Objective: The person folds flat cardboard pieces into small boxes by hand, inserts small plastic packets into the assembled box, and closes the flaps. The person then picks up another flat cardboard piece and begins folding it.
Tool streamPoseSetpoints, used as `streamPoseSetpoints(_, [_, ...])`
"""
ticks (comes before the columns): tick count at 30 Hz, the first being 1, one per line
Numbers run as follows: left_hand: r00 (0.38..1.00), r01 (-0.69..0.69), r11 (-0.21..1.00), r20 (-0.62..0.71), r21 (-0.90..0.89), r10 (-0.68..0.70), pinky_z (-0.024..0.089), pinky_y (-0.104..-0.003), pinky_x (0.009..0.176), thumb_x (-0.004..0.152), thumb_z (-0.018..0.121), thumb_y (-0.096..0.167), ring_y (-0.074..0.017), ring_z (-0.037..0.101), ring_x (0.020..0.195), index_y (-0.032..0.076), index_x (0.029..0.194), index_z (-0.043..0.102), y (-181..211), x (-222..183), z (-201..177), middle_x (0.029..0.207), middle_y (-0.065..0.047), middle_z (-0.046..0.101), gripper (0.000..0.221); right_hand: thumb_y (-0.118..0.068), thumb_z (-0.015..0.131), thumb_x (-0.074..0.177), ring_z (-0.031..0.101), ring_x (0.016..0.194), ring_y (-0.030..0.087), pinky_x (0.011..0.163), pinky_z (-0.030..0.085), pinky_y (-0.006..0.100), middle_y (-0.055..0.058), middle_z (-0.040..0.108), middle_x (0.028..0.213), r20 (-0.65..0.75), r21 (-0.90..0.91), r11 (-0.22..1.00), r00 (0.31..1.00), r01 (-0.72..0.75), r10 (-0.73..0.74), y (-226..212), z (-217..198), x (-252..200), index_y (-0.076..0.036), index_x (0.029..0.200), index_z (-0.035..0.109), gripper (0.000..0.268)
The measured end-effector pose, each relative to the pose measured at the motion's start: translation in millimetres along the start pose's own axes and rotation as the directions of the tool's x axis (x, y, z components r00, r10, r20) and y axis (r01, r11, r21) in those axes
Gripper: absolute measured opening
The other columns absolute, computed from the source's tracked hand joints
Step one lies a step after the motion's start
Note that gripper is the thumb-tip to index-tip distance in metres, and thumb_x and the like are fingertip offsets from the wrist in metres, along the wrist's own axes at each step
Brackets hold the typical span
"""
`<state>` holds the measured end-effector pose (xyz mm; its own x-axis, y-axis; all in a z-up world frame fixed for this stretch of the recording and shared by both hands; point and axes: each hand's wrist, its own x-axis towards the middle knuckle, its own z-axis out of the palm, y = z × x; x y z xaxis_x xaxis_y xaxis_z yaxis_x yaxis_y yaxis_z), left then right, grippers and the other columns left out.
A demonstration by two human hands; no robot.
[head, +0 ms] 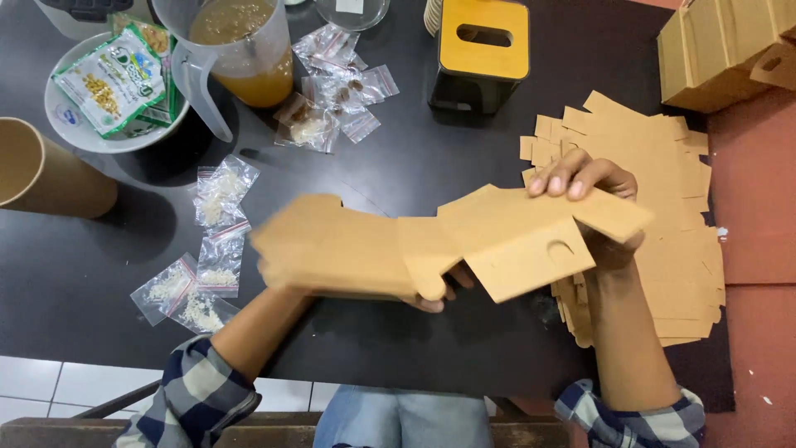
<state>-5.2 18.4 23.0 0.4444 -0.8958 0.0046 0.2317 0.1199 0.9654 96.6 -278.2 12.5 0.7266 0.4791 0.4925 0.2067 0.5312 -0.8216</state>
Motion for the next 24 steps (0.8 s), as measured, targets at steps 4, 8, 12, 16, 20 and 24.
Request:
streamPoseSetpoints(4, [0.965, -0.098, 0.995, -0.245, -0.002, 0.094, 0.049, -0.041, 0.101, 0.089, 0.062, 0.024, -0.0351, 0.051, 0.13, 0.005, 0.155, 0.031, 6, -15, -11, 0.149, -0.025, 0.044, 0.076, -0.034, 0.072, 0.091, 0.068, 0.097, 0.031, 0.108, 0.048, 0.046, 0.01, 0.058, 0.085, 0.162, -0.018, 0.999, 0.986, 0.046, -0.043, 11, -29, 2, -0.01, 0.078, 0.061, 0.03])
streamPoseSetpoints(8, [0.866, -0.186, 0.982, -0.47, 0.018, 0.173, 0.05, -0.033, 0.096, 0.084, 0.056, 0.016, -0.0282, 0.054, 0.126, 0.008, 0.156, 0.032, 14, -32, -25, 0.15, -0.022, 0.045, 0.077, -0.035, 0.071, 0.092, 0.068, 0.089, 0.028, 0.11, 0.047, 0.043, 0.008, 0.058, 0.076, 0.175, -0.079, 0.994, 0.983, 0.071, -0.056, -6, 7, 12, -0.011, 0.069, 0.06, 0.035])
streamPoseSetpoints(12, [0.702, -0.268, 0.961, -0.67, 0.066, 0.241, 0.052, -0.026, 0.091, 0.079, 0.051, 0.007, -0.0213, 0.057, 0.122, 0.011, 0.157, 0.034, 21, -50, -33, 0.15, -0.018, 0.047, 0.08, -0.039, 0.071, 0.09, 0.066, 0.089, 0.028, 0.109, 0.043, 0.045, 0.007, 0.061, 0.071, 0.181, -0.172, 0.984, 0.983, 0.051, -0.02, -3, 3, 9, -0.012, 0.065, 0.062, 0.038])
streamPoseSetpoints(16, [0.498, -0.335, 0.934, -0.818, 0.124, 0.287, 0.053, -0.018, 0.086, 0.074, 0.045, -0.002, -0.0144, 0.06, 0.118, 0.014, 0.157, 0.035, 26, -58, -41, 0.15, -0.015, 0.048, 0.086, -0.034, 0.068, 0.089, 0.064, 0.092, 0.03, 0.113, 0.039, 0.05, 0.006, 0.065, 0.067, 0.265, -0.342, 0.932, 0.964, 0.119, -0.026, -3, 6, 11, -0.013, 0.059, 0.064, 0.037])
streamPoseSetpoints(20, [0.422, -0.42, 0.898, -0.848, 0.13, 0.32, 0.051, -0.035, 0.112, 0.086, 0.043, 0.013, -0.0269, 0.056, 0.139, 0.007, 0.149, 0.045, 46, -63, -32, 0.15, -0.014, 0.054, 0.064, -0.012, 0.049, 0.076, 0.065, 0.095, 0.025, 0.117, 0.039, 0.05, 0.001, 0.065, 0.073, 0.223, -0.463, 0.884, 0.974, 0.066, 0.044, -13, 33, 9, -0.018, 0.062, 0.058, 0.018])
streamPoseSetpoints(24, [0.42, -0.339, 0.907, -0.822, 0.252, 0.385, 0.048, -0.035, 0.111, 0.085, 0.048, 0.015, -0.0251, 0.058, 0.138, 0.01, 0.137, 0.054, 39, -55, -33, 0.144, -0.009, 0.06, 0.053, -0.005, 0.042, 0.067, 0.066, 0.101, 0.027, 0.119, 0.041, 0.055, 0.005, 0.069, 0.084, 0.262, -0.54, 0.836, 0.964, 0.102, 0.052, -7, 40, 9, -0.015, 0.061, 0.058, 0.02])
